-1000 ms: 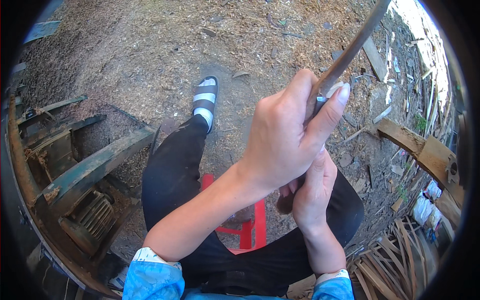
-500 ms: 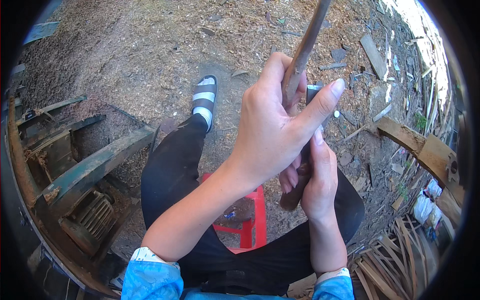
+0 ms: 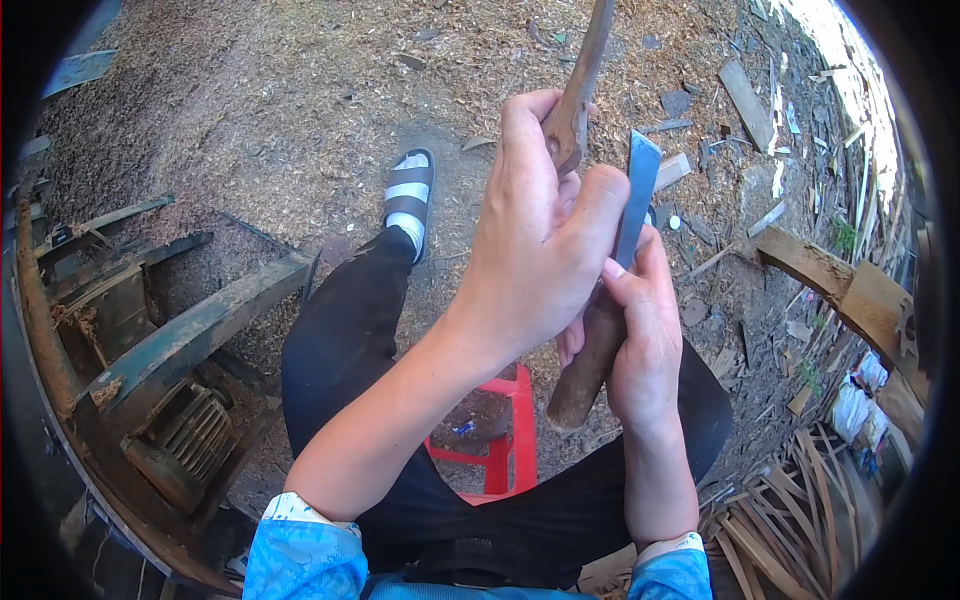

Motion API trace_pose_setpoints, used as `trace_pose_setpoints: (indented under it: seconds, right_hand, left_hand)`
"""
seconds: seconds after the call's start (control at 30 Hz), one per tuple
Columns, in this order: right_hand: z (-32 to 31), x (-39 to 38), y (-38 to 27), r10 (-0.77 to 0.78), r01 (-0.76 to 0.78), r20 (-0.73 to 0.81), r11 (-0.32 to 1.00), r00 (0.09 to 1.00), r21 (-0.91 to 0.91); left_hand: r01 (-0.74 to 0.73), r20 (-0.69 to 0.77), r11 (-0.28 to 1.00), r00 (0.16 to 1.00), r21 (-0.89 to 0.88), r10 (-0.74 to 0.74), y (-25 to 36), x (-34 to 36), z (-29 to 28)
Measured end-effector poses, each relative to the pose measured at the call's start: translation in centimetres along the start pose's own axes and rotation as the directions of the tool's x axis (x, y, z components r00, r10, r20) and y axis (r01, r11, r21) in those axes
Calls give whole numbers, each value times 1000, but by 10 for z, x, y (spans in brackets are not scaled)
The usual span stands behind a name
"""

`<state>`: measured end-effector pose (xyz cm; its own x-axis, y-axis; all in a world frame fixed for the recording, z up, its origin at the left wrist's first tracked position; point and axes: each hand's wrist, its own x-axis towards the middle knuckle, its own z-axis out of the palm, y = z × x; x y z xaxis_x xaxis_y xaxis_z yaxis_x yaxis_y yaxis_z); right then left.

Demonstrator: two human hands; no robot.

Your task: Carve a small decorative wooden piece using a hand chisel.

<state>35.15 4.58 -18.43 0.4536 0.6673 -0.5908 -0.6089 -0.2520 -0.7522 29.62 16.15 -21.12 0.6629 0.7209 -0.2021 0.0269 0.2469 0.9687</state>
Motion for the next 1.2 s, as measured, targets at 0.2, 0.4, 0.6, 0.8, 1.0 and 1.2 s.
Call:
trace_pose_setpoints:
  seconds: [0.2, 0.4, 0.6, 0.8, 1.0, 1.2]
  right_hand:
    - [-9, 3, -11, 92, -112, 112, 976, 989, 189]
    - [-13, 1, -21, 97, -109, 63, 966, 993, 233]
    - [-10, 0, -12, 130, -131, -16, 990, 991, -52]
    - [-7, -4, -21, -20, 22, -28, 997, 999, 68]
    - [-10, 1, -13, 64, -62, 87, 998, 994, -32]
    - [-8, -7, -18, 40, -22, 111, 986, 993, -164]
  left_hand:
    - [-11, -6, 1000, 1000, 6, 11, -7, 6, -3]
    - [68, 2, 954, 997, -292, -71, 2, 10, -4]
    - [-11, -34, 985, 999, -170, 6, -5, 23, -22]
    - [-28, -81, 986, 997, -164, 15, -3, 28, -29]
    - [0, -64, 967, 998, -256, -17, 6, 28, -39]
    - [-29, -31, 991, 999, -132, 25, 11, 23, -38]
